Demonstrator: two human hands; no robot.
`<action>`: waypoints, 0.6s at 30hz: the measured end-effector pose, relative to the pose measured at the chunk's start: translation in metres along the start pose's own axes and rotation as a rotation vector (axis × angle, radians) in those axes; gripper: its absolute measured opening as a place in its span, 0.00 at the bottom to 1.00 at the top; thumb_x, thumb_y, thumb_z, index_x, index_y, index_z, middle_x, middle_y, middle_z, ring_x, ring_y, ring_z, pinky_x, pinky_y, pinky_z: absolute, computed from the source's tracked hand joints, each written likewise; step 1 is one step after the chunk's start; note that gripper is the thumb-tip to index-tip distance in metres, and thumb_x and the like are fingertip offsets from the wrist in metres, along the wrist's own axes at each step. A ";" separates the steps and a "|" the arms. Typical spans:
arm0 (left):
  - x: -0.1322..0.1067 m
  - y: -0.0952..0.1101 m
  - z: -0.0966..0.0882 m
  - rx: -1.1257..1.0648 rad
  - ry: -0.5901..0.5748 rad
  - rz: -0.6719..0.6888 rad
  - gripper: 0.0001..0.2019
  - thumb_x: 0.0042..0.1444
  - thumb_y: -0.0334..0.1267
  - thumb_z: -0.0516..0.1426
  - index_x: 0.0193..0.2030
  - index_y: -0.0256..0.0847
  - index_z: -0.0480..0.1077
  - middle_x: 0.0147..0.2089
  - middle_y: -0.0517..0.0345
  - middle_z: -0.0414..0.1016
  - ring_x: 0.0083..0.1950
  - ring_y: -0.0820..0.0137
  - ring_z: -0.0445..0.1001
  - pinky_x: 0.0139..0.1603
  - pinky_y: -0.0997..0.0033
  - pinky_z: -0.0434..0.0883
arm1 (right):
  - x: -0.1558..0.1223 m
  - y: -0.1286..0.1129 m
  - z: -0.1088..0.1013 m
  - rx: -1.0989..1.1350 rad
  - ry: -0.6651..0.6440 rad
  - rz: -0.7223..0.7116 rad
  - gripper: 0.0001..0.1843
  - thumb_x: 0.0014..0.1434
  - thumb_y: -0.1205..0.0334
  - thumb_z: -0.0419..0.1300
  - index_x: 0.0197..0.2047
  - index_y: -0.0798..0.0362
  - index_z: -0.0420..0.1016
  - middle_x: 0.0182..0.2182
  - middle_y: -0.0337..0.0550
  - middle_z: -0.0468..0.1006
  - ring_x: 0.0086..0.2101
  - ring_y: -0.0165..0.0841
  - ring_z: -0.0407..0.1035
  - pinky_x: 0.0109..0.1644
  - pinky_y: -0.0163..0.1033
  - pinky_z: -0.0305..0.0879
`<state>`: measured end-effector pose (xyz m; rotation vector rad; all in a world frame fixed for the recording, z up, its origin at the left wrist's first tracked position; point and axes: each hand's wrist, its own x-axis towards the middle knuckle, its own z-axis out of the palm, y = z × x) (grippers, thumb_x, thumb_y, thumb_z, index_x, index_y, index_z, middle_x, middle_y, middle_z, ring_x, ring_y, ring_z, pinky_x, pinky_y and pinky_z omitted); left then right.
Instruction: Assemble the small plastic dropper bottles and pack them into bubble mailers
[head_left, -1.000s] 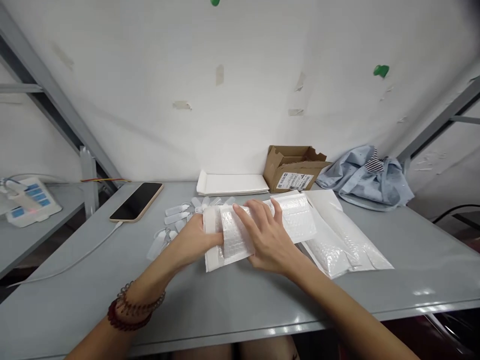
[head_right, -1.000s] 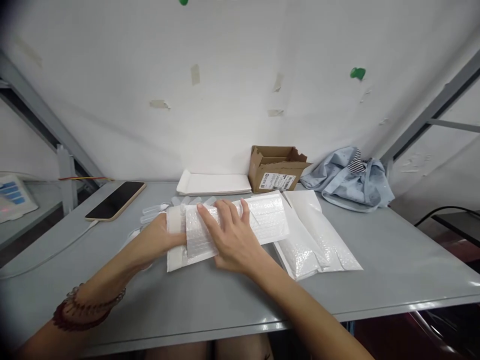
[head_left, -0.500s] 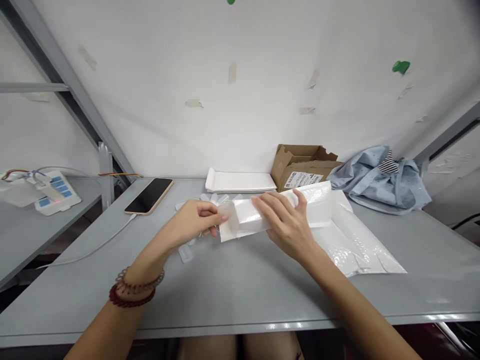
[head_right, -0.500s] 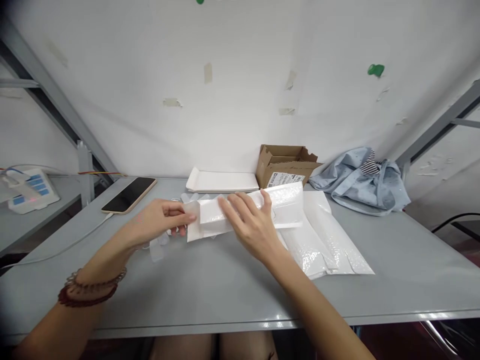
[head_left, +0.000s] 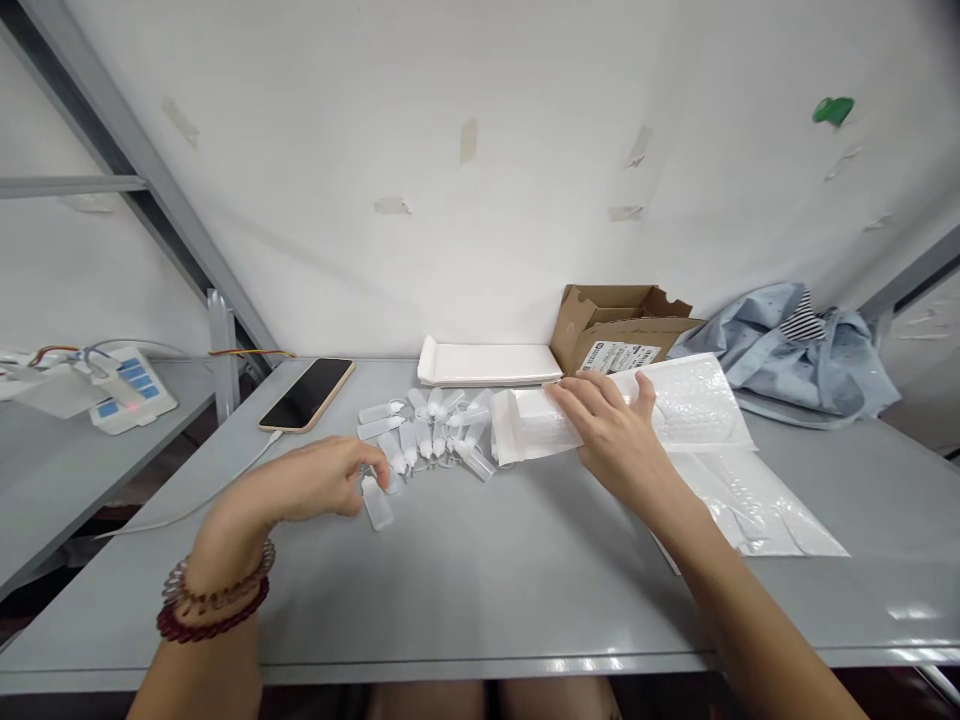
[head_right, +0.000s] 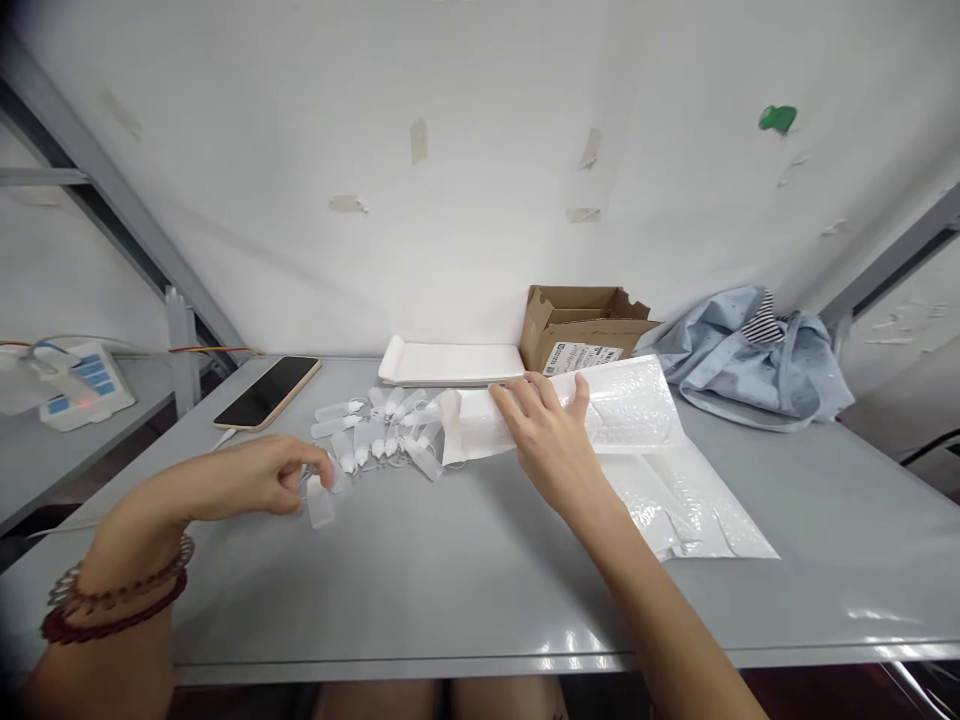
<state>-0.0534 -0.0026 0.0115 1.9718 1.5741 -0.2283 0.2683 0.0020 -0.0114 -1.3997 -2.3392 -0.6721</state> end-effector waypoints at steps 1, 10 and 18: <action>0.002 0.003 0.003 0.029 0.002 -0.012 0.17 0.38 0.34 0.53 0.38 0.47 0.74 0.26 0.62 0.66 0.27 0.69 0.65 0.23 0.75 0.57 | 0.000 0.000 0.000 0.012 -0.008 0.003 0.37 0.42 0.87 0.43 0.55 0.54 0.61 0.50 0.50 0.72 0.53 0.43 0.60 0.57 0.67 0.38; 0.008 0.032 0.007 -0.062 0.090 0.293 0.11 0.47 0.42 0.58 0.38 0.46 0.76 0.28 0.62 0.67 0.32 0.68 0.67 0.30 0.73 0.60 | -0.001 -0.003 0.000 0.097 -0.012 -0.011 0.39 0.38 0.85 0.43 0.54 0.53 0.60 0.50 0.50 0.71 0.53 0.41 0.59 0.57 0.66 0.40; 0.007 0.061 0.020 -0.568 0.125 0.378 0.12 0.55 0.47 0.55 0.40 0.42 0.70 0.26 0.63 0.72 0.27 0.70 0.71 0.29 0.74 0.65 | -0.003 -0.026 -0.004 0.123 -0.027 -0.127 0.36 0.42 0.85 0.44 0.54 0.54 0.63 0.48 0.49 0.72 0.51 0.41 0.61 0.58 0.63 0.40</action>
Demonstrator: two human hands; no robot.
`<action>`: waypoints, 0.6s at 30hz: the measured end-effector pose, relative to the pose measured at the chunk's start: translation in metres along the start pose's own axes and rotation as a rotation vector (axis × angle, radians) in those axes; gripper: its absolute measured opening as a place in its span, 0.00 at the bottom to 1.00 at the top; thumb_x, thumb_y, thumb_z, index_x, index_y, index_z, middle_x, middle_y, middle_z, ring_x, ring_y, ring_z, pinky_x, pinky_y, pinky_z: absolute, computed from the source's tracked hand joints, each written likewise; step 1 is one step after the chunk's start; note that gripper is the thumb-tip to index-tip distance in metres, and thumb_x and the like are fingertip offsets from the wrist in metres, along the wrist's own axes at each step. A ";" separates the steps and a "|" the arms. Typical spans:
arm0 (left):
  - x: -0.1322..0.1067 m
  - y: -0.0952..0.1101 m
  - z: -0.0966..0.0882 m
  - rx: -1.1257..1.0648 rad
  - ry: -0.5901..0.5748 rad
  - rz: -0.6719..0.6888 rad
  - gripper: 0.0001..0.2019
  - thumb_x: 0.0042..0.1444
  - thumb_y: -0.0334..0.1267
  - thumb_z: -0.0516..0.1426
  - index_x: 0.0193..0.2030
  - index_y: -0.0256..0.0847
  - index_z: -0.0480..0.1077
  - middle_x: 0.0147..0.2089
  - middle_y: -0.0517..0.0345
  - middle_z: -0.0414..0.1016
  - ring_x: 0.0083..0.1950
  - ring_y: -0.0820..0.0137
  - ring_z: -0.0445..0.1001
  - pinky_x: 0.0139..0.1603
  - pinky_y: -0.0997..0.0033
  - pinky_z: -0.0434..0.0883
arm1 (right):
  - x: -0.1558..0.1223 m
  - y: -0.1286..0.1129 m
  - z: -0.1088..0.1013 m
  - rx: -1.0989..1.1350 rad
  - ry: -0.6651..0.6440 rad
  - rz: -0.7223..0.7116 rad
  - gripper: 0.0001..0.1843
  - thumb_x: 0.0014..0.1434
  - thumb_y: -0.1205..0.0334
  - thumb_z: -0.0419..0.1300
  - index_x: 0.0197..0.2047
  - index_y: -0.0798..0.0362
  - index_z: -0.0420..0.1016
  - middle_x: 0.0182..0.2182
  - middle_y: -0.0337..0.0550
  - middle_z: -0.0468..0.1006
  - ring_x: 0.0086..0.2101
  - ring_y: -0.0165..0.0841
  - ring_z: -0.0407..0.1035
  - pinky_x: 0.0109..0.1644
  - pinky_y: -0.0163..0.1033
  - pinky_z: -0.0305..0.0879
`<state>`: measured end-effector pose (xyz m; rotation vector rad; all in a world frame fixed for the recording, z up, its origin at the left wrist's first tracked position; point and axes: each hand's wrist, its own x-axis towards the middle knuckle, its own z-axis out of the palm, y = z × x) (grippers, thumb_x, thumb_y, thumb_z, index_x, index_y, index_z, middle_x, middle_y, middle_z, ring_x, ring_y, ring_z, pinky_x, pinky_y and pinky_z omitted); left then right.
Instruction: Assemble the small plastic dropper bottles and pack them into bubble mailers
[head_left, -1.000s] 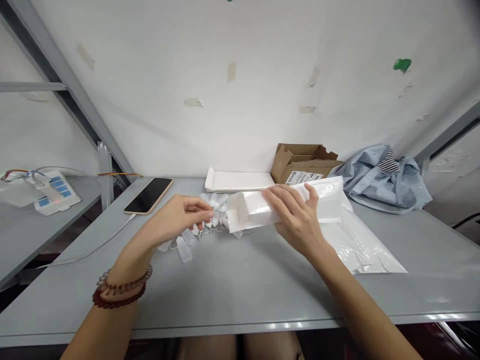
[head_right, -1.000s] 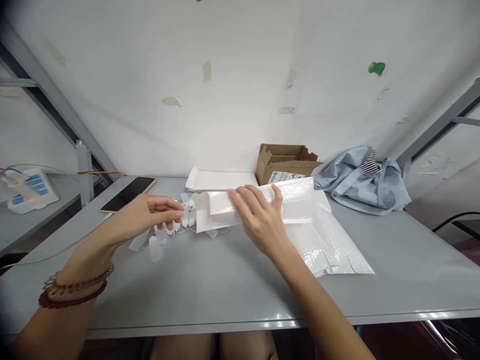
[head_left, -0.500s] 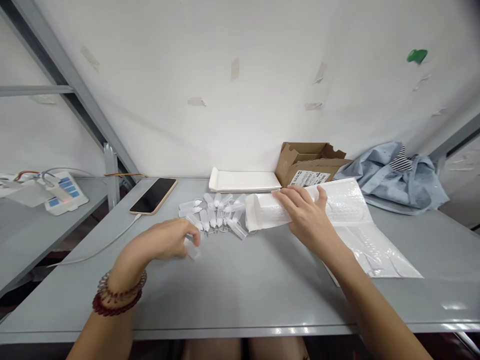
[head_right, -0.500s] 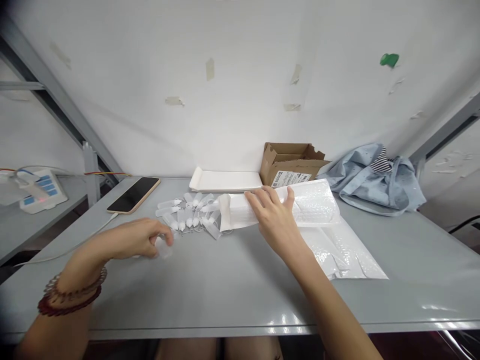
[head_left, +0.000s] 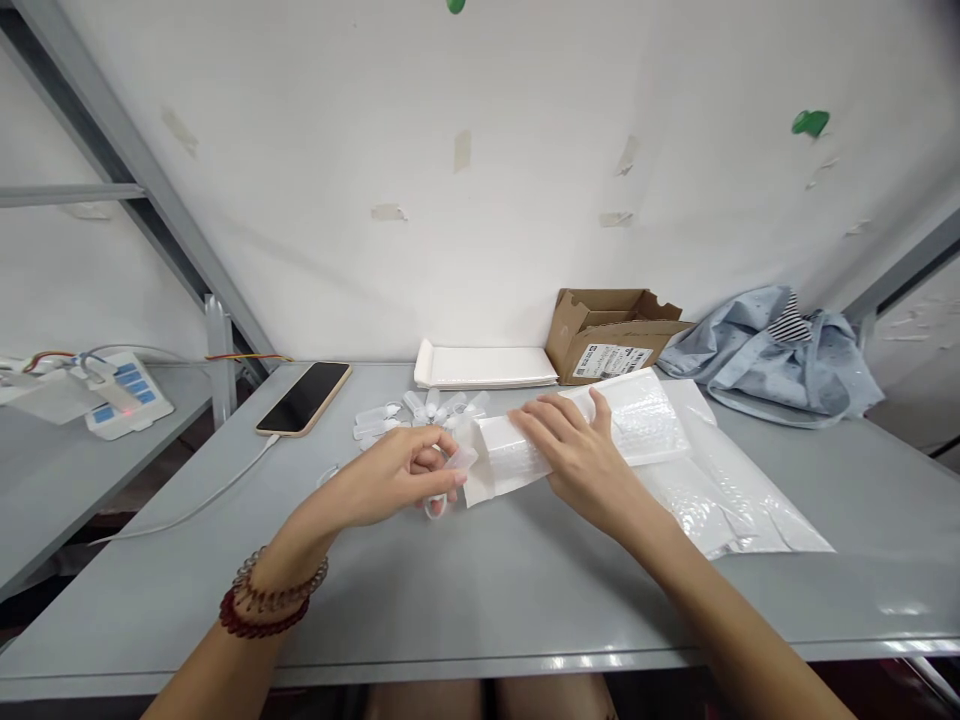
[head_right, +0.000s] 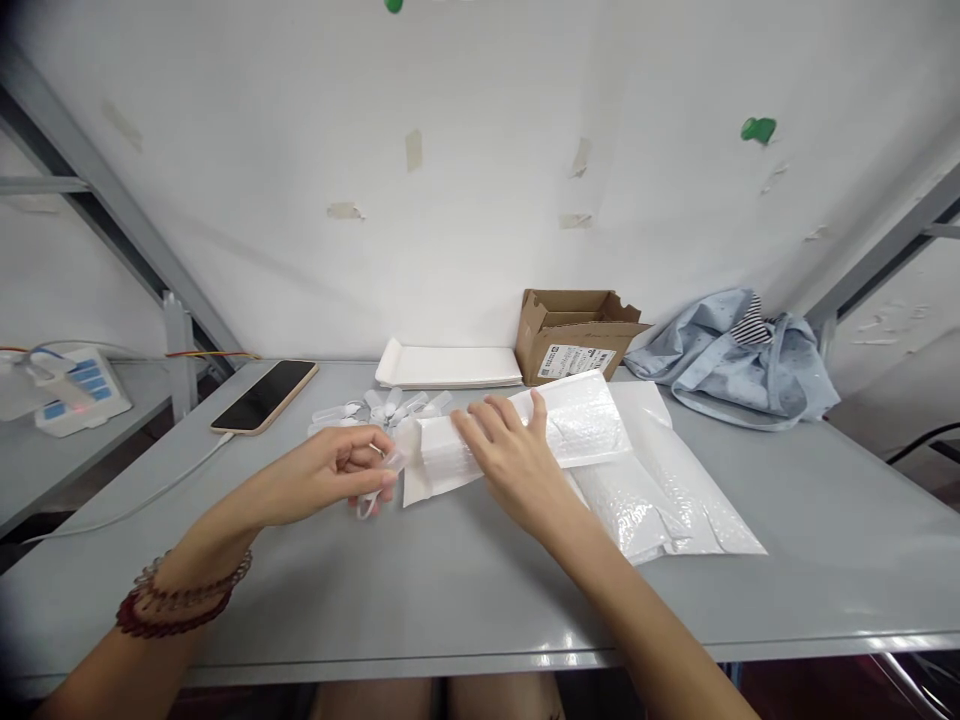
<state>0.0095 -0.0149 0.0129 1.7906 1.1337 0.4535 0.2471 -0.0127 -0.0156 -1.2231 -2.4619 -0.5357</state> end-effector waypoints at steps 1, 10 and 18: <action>0.002 -0.001 0.003 0.002 0.004 -0.018 0.13 0.56 0.47 0.54 0.43 0.42 0.70 0.24 0.65 0.71 0.23 0.72 0.69 0.26 0.74 0.63 | 0.000 -0.003 0.000 0.004 -0.001 -0.016 0.36 0.42 0.85 0.44 0.54 0.54 0.62 0.48 0.49 0.72 0.51 0.41 0.61 0.58 0.63 0.40; 0.012 -0.004 0.018 -0.169 0.113 0.167 0.14 0.54 0.34 0.53 0.44 0.44 0.76 0.35 0.63 0.76 0.36 0.70 0.71 0.37 0.75 0.67 | 0.001 -0.016 0.005 0.044 0.014 -0.017 0.35 0.42 0.82 0.46 0.56 0.59 0.60 0.46 0.52 0.72 0.45 0.40 0.63 0.57 0.60 0.44; 0.010 0.002 0.020 -0.153 -0.028 0.172 0.13 0.56 0.37 0.51 0.27 0.40 0.76 0.29 0.61 0.74 0.34 0.67 0.71 0.34 0.74 0.66 | 0.001 -0.022 0.007 0.027 0.080 -0.051 0.34 0.42 0.81 0.46 0.55 0.59 0.61 0.45 0.52 0.73 0.45 0.41 0.64 0.55 0.59 0.46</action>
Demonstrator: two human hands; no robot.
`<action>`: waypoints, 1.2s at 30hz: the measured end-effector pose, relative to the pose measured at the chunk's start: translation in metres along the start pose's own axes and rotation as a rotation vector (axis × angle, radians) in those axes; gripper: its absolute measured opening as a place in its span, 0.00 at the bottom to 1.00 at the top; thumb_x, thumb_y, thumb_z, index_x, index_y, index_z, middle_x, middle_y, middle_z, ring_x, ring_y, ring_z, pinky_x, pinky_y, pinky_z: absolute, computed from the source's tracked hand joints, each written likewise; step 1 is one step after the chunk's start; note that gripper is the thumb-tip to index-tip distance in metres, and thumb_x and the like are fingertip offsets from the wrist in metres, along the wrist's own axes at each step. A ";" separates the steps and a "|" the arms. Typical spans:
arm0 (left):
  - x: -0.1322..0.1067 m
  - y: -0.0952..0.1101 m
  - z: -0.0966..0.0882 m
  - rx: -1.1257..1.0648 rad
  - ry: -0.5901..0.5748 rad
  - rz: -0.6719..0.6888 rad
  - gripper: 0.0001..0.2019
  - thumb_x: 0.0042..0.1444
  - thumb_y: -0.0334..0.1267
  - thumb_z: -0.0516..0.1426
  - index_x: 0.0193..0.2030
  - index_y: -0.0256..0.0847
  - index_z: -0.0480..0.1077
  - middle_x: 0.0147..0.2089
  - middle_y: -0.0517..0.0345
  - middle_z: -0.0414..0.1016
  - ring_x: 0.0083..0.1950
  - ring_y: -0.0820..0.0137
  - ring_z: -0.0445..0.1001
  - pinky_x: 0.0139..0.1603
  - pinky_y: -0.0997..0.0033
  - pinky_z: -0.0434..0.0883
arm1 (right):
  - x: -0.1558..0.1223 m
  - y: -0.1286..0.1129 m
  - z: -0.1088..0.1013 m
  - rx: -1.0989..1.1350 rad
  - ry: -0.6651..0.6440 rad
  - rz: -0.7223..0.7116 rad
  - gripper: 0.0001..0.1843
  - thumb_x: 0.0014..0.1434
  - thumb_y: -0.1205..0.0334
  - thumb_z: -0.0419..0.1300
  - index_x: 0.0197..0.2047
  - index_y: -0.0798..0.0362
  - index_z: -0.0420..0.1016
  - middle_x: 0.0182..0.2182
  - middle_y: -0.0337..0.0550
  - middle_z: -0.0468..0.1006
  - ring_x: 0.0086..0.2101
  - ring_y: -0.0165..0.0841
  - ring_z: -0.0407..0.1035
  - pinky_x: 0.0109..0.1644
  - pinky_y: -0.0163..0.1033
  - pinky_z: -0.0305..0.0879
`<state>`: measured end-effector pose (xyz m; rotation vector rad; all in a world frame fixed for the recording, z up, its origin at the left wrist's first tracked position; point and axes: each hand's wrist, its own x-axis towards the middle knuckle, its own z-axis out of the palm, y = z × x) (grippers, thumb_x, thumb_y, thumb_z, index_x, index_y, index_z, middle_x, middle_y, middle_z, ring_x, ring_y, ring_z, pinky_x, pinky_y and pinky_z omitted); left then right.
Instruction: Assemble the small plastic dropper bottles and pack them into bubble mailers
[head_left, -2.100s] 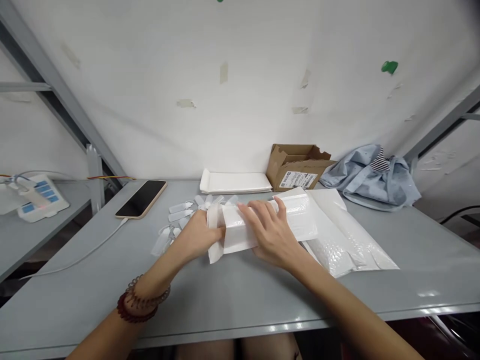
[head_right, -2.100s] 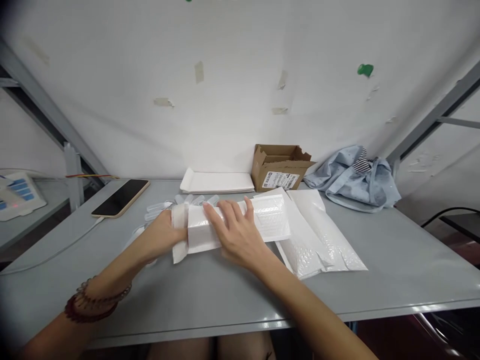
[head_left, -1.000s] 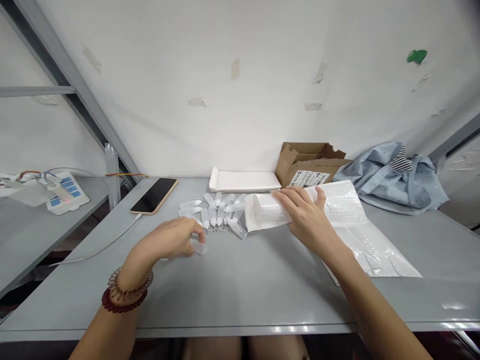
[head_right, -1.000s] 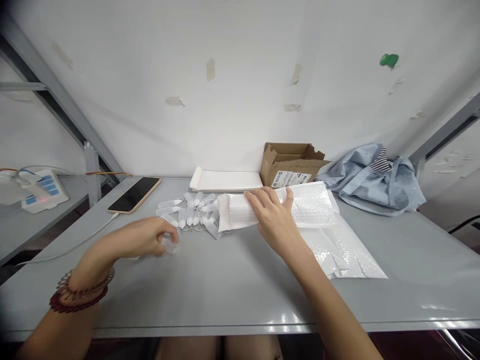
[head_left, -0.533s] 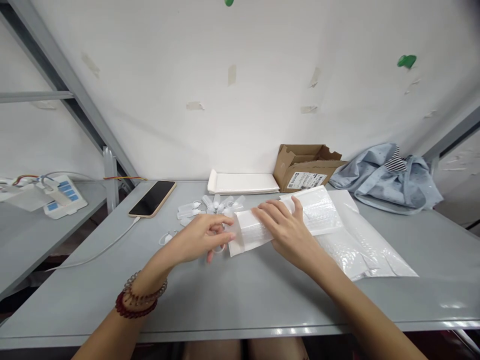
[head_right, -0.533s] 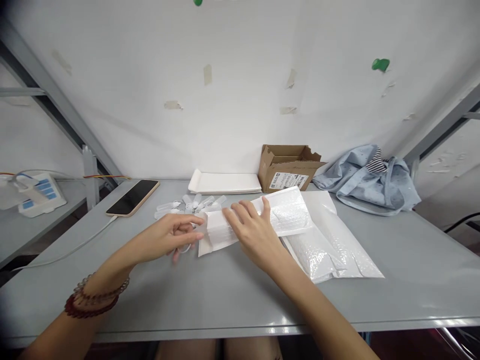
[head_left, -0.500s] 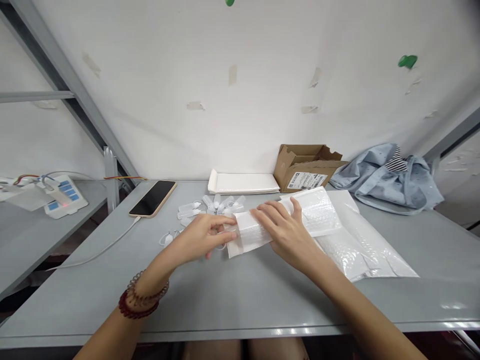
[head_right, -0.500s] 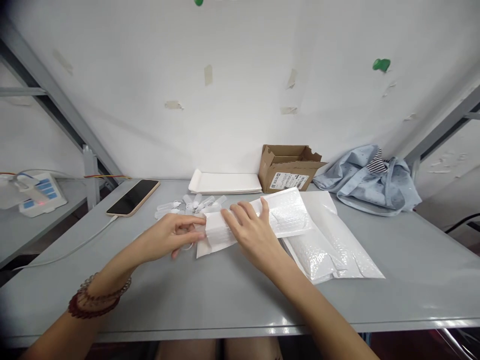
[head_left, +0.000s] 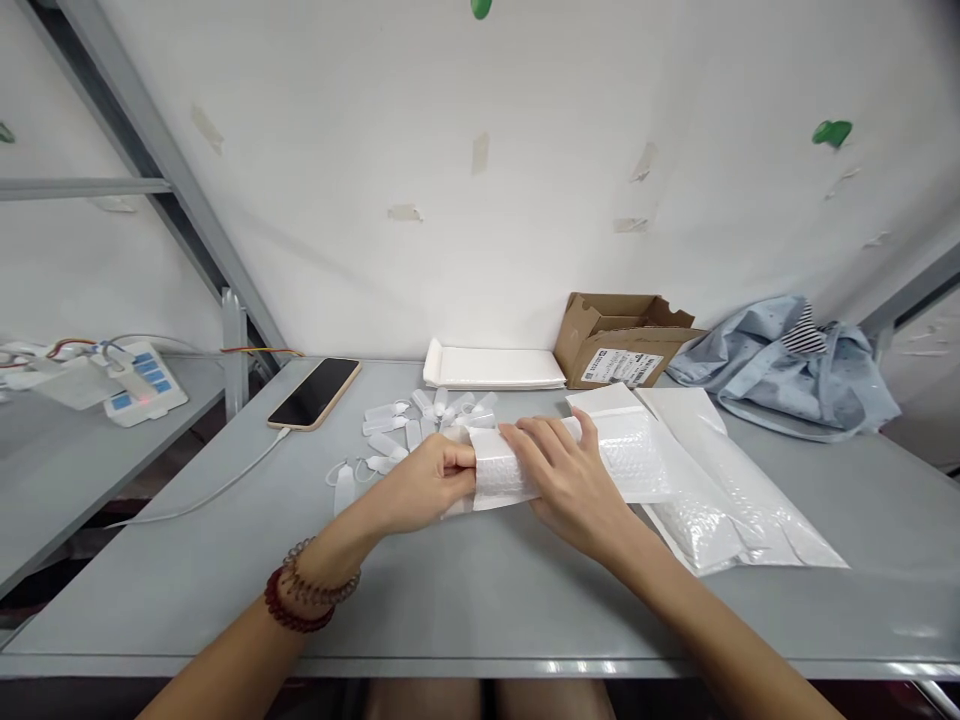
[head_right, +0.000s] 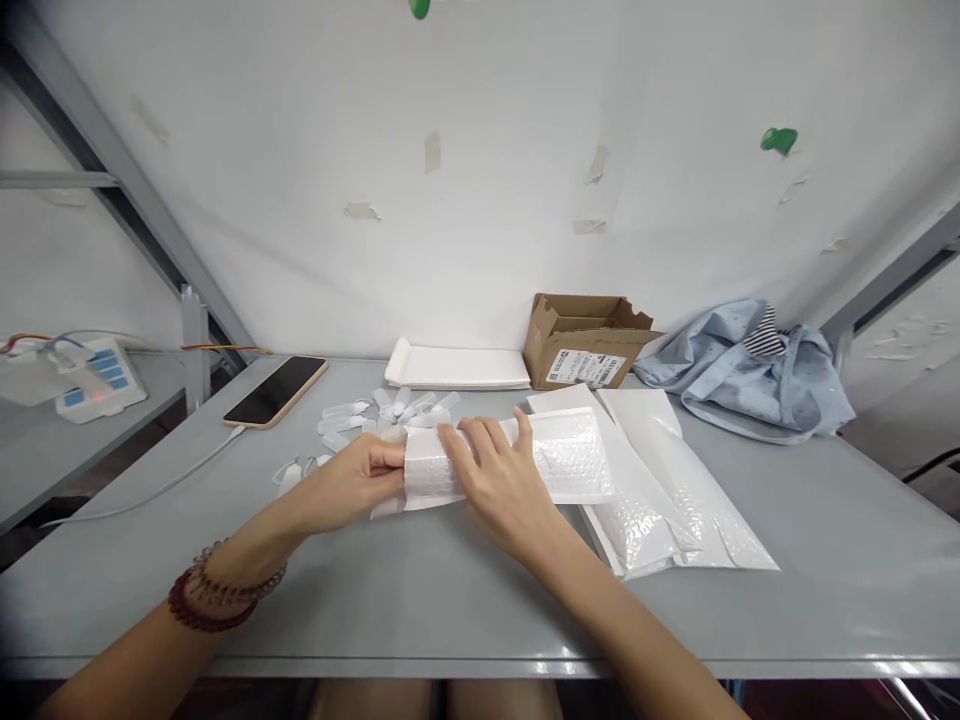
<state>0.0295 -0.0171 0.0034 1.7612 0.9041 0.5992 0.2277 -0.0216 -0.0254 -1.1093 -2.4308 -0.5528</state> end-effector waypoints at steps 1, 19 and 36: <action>-0.003 0.003 -0.007 0.047 -0.001 -0.013 0.14 0.56 0.39 0.51 0.28 0.40 0.76 0.29 0.60 0.74 0.34 0.67 0.71 0.35 0.73 0.66 | 0.000 0.001 0.000 -0.014 0.012 0.000 0.35 0.42 0.82 0.45 0.55 0.59 0.61 0.45 0.52 0.73 0.45 0.41 0.64 0.56 0.59 0.46; -0.040 -0.036 -0.088 0.522 0.207 -0.777 0.10 0.35 0.38 0.56 0.29 0.42 0.65 0.13 0.62 0.65 0.21 0.62 0.69 0.20 0.71 0.58 | 0.000 0.012 0.000 -0.081 0.023 0.063 0.35 0.42 0.82 0.46 0.56 0.59 0.60 0.47 0.53 0.71 0.47 0.42 0.64 0.57 0.61 0.42; -0.008 -0.008 -0.023 -0.114 0.421 -0.027 0.09 0.46 0.38 0.64 0.33 0.39 0.73 0.37 0.55 0.77 0.40 0.65 0.75 0.41 0.68 0.73 | 0.000 0.011 0.001 -0.008 -0.043 0.080 0.35 0.43 0.80 0.47 0.58 0.61 0.58 0.49 0.55 0.70 0.48 0.43 0.63 0.57 0.62 0.41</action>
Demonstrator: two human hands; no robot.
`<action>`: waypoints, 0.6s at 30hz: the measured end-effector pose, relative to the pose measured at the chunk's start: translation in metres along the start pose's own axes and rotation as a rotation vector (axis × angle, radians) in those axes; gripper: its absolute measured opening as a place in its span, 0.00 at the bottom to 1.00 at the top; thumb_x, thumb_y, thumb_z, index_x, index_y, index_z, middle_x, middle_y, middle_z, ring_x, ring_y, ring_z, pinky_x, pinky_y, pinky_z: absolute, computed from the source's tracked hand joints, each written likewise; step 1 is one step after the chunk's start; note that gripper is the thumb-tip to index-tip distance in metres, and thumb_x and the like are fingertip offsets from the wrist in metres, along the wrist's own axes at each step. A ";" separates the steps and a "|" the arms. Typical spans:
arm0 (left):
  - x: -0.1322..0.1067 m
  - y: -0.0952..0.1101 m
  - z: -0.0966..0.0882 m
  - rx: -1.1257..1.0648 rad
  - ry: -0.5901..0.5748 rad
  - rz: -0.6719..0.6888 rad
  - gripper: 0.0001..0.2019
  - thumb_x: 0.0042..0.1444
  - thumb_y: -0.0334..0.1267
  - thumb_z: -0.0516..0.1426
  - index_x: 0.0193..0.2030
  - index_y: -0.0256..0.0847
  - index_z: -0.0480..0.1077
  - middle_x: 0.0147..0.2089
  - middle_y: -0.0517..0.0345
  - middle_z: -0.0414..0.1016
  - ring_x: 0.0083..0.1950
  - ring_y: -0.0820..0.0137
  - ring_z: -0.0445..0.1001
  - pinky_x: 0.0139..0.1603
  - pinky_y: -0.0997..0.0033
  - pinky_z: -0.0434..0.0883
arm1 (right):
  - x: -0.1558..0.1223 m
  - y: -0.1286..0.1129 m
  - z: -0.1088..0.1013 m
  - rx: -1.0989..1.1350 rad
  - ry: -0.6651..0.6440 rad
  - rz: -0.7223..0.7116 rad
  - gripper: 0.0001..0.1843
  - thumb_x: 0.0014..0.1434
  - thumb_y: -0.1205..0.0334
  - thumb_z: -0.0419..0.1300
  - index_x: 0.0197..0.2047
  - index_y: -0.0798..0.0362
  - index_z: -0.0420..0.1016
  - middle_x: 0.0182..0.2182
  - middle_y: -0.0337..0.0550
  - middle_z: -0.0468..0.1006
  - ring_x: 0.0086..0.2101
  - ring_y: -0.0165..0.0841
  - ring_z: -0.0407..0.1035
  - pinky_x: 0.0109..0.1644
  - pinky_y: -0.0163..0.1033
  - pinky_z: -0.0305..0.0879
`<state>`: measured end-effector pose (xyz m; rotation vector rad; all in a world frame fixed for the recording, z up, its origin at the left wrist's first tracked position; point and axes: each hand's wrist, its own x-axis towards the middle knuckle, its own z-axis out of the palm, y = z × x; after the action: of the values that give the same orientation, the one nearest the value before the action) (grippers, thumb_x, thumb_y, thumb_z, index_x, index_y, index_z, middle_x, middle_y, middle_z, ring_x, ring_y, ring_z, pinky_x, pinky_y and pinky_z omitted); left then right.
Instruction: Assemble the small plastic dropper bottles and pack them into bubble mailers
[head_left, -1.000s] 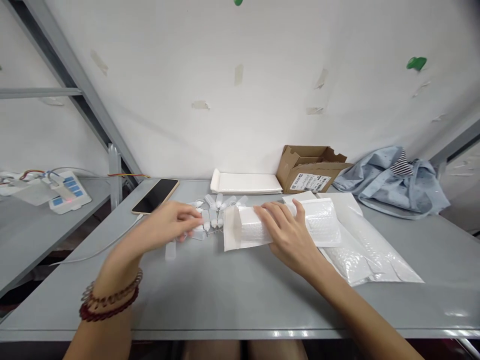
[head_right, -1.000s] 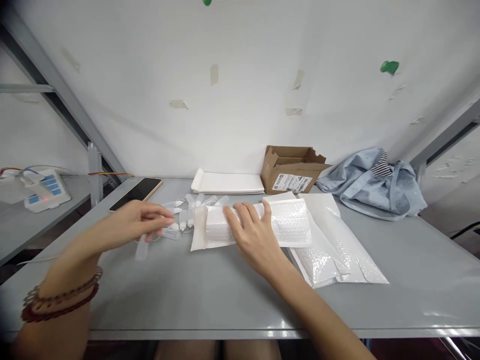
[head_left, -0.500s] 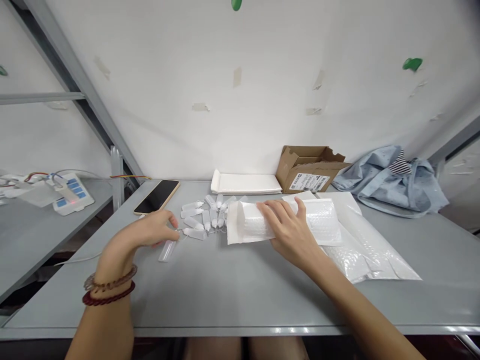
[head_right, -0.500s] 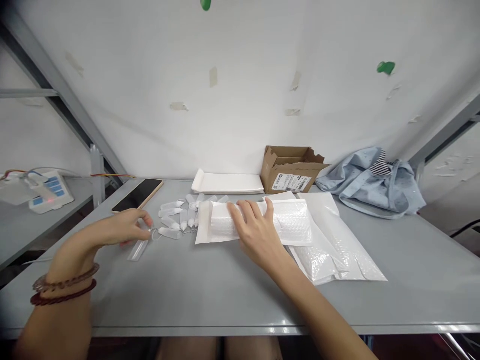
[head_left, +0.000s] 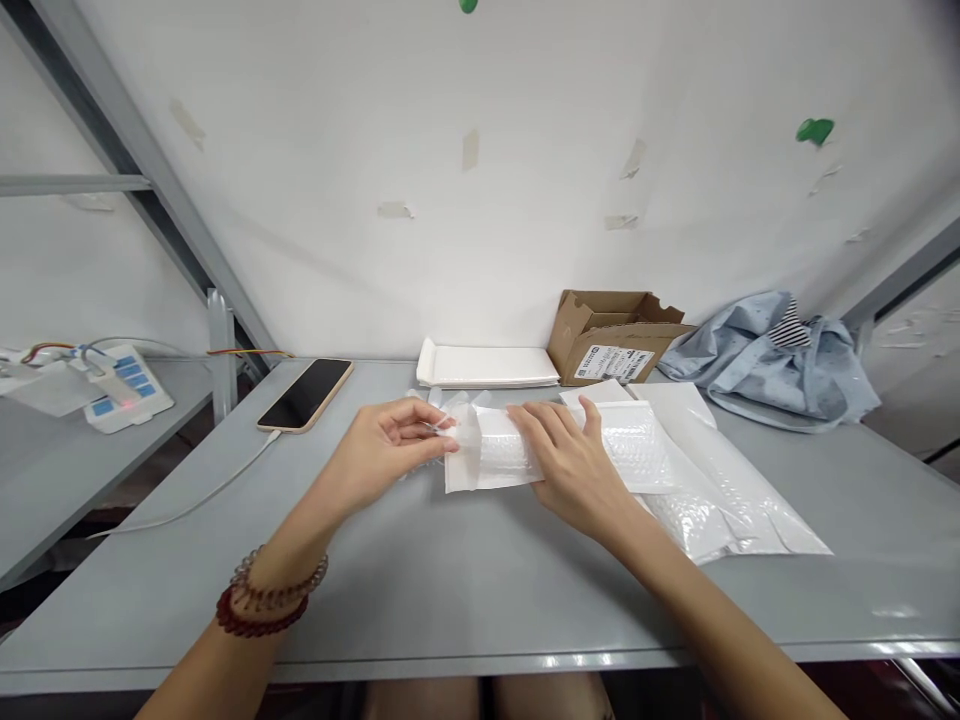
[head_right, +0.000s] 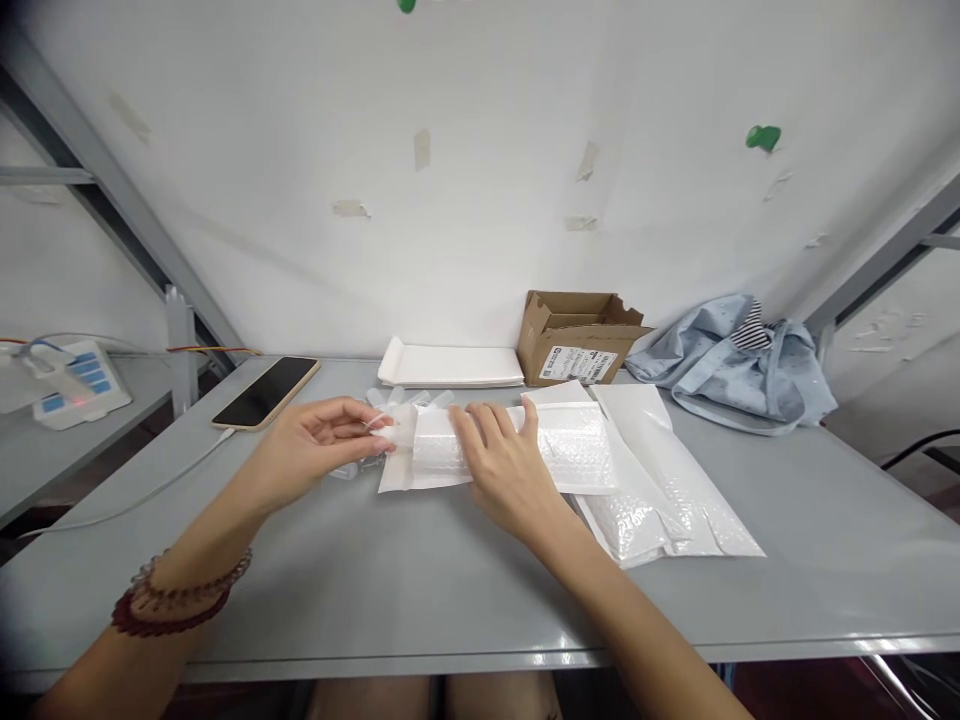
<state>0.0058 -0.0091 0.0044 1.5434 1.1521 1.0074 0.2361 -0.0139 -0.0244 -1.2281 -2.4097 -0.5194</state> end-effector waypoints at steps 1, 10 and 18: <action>0.000 -0.002 0.006 0.008 0.016 0.040 0.07 0.46 0.38 0.64 0.30 0.39 0.73 0.37 0.55 0.77 0.41 0.65 0.75 0.43 0.68 0.72 | 0.000 0.000 0.000 0.005 -0.002 0.004 0.35 0.44 0.80 0.47 0.58 0.61 0.58 0.49 0.55 0.70 0.48 0.43 0.63 0.57 0.61 0.41; -0.006 -0.008 0.044 0.132 -0.028 0.235 0.11 0.54 0.32 0.53 0.29 0.39 0.77 0.35 0.56 0.77 0.41 0.65 0.73 0.42 0.70 0.70 | 0.000 -0.010 0.003 0.037 0.066 -0.042 0.33 0.45 0.78 0.48 0.57 0.61 0.58 0.48 0.55 0.72 0.47 0.42 0.63 0.58 0.59 0.41; -0.005 0.007 0.004 0.141 -0.296 0.070 0.11 0.55 0.40 0.55 0.40 0.43 0.78 0.39 0.56 0.79 0.44 0.63 0.75 0.44 0.66 0.71 | 0.000 -0.006 0.003 -0.032 0.106 -0.068 0.31 0.45 0.79 0.47 0.55 0.62 0.61 0.46 0.54 0.72 0.46 0.42 0.65 0.57 0.59 0.44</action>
<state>0.0101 -0.0157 0.0093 1.7868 0.9825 0.7229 0.2304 -0.0162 -0.0278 -1.1054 -2.3688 -0.6294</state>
